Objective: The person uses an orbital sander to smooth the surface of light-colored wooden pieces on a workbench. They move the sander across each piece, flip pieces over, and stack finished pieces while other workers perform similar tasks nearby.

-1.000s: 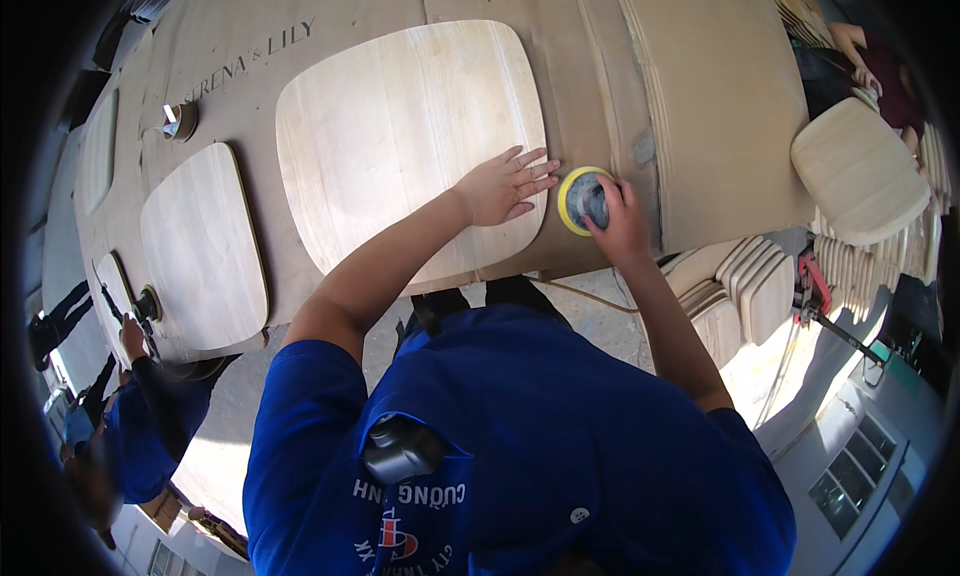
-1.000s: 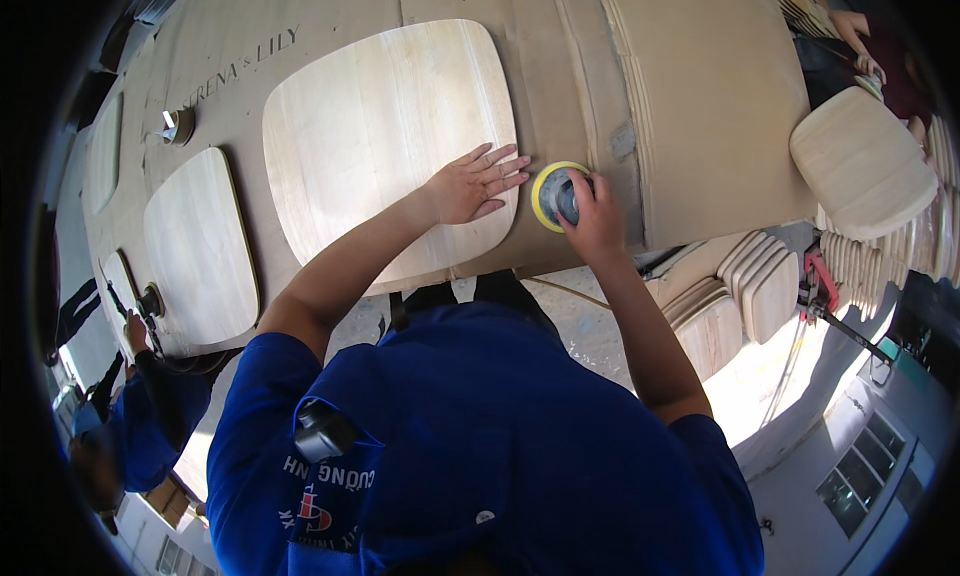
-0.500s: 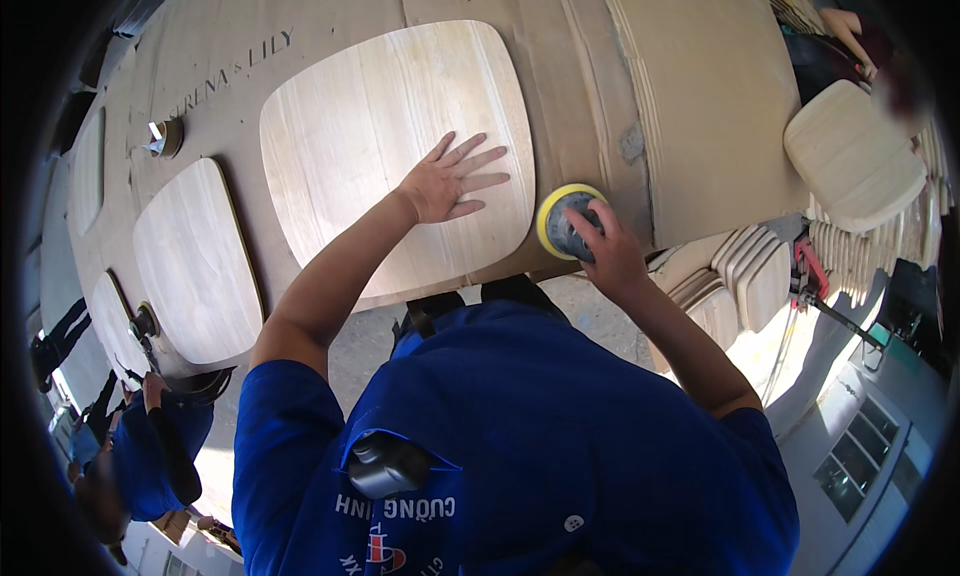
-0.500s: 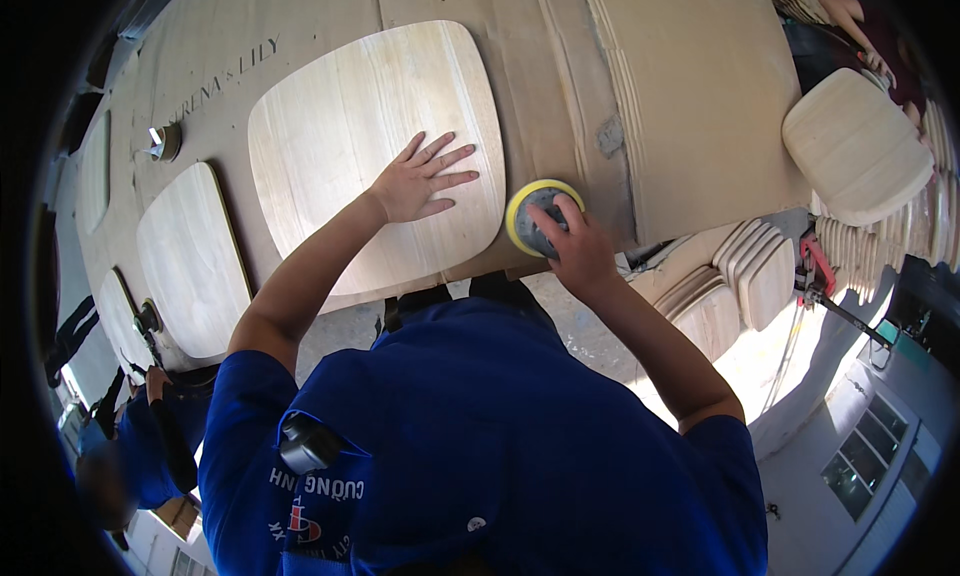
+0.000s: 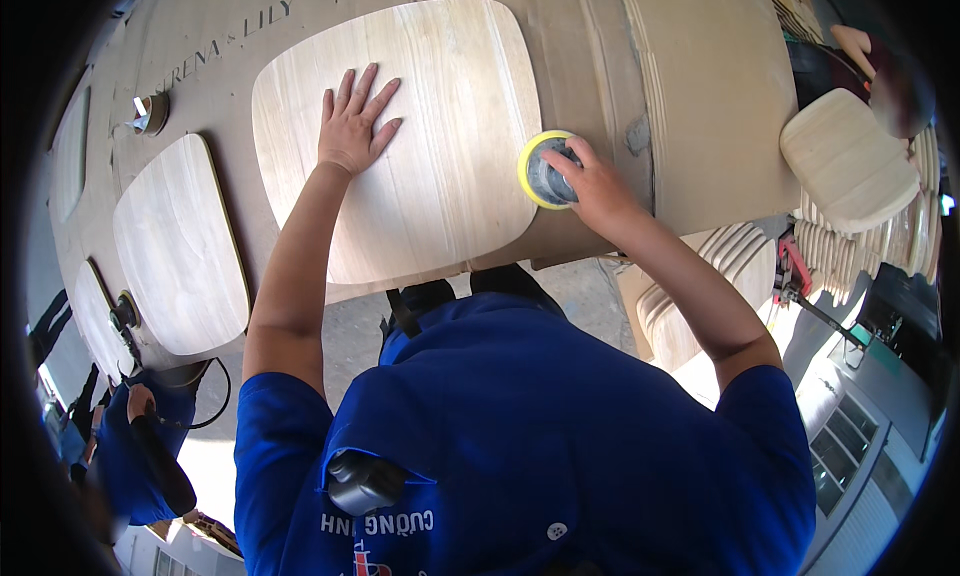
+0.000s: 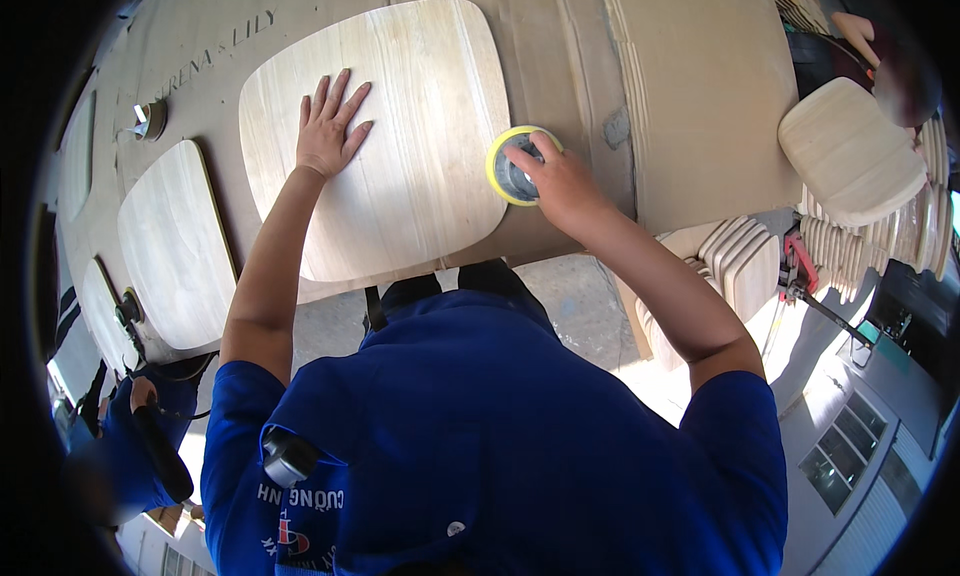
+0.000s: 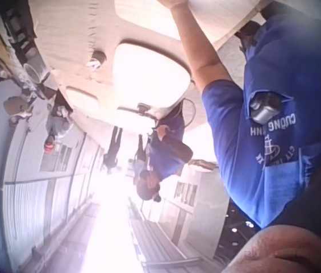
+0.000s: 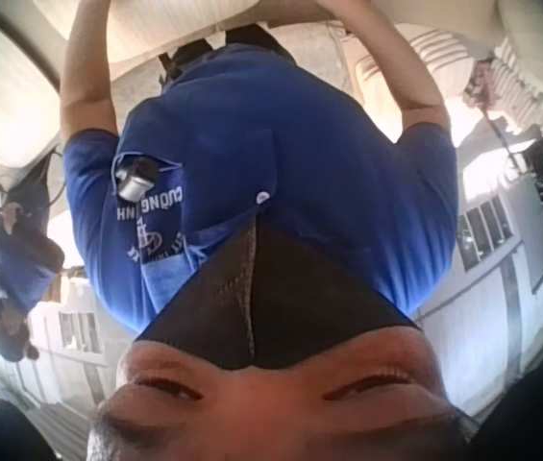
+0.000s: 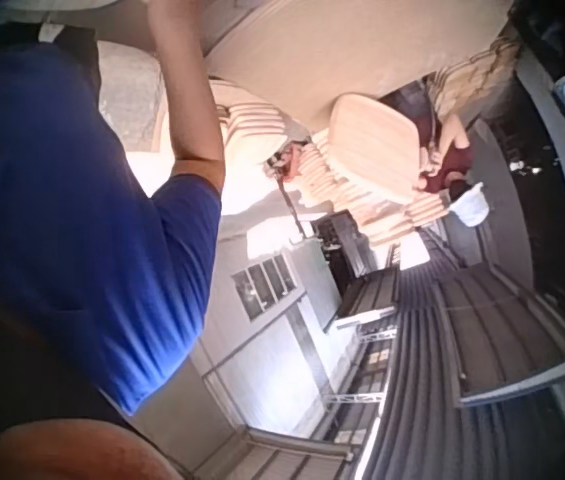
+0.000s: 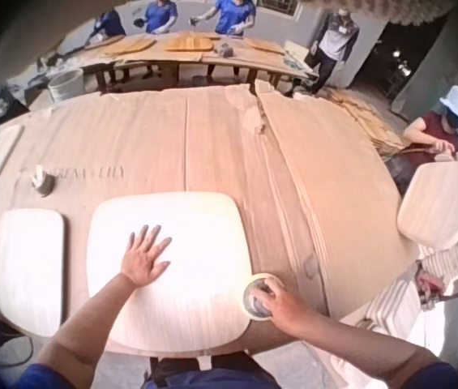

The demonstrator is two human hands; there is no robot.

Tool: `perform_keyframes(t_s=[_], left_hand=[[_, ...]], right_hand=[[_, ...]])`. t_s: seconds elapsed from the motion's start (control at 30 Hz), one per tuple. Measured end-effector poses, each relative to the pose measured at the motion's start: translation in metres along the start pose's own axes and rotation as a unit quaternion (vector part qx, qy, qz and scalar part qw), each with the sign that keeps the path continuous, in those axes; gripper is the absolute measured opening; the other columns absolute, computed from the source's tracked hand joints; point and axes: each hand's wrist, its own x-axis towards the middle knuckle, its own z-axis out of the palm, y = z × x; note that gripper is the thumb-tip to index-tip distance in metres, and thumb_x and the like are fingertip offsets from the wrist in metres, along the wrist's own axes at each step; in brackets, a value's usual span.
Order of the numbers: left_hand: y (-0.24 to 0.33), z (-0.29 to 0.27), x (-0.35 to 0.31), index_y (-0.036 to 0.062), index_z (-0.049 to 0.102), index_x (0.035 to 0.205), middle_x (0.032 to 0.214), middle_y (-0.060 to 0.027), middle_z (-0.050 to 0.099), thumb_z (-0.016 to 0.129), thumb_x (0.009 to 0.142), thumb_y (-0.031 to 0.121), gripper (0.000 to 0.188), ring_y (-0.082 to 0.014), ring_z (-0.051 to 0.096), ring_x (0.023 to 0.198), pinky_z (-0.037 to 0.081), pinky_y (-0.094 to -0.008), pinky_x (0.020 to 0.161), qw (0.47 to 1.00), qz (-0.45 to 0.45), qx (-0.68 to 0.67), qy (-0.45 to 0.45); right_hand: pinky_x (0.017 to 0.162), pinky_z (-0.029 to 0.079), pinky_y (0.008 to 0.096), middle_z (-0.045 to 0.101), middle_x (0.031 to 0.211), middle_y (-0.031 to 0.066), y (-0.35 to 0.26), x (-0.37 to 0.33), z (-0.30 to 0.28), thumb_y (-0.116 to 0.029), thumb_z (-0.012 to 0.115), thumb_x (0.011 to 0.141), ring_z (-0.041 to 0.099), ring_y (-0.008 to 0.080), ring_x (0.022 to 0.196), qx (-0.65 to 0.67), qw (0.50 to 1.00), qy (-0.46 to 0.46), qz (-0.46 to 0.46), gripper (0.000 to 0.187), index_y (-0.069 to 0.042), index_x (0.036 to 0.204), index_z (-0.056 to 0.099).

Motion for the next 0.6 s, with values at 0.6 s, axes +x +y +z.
perform_keyframes(t_s=[0.6], left_hand=[[0.0, -0.001, 0.001, 0.0441, 0.021, 0.15, 0.161, 0.0039, 0.012, 0.032, 0.095, 0.062, 0.058, -0.0259, 0.011, 0.148, 0.012, -0.0492, 0.119, 0.999, 0.001, -0.032, 0.008]], right_hand=[[0.089, 0.052, 0.044, 0.043, 0.133, 0.0126, -0.01, -0.003, -0.001, 0.003, 0.064, 0.075, 0.059, 0.0376, 0.103, 0.002, 0.999, -0.027, -0.028, 0.063, -0.022, 0.132, 0.051]])
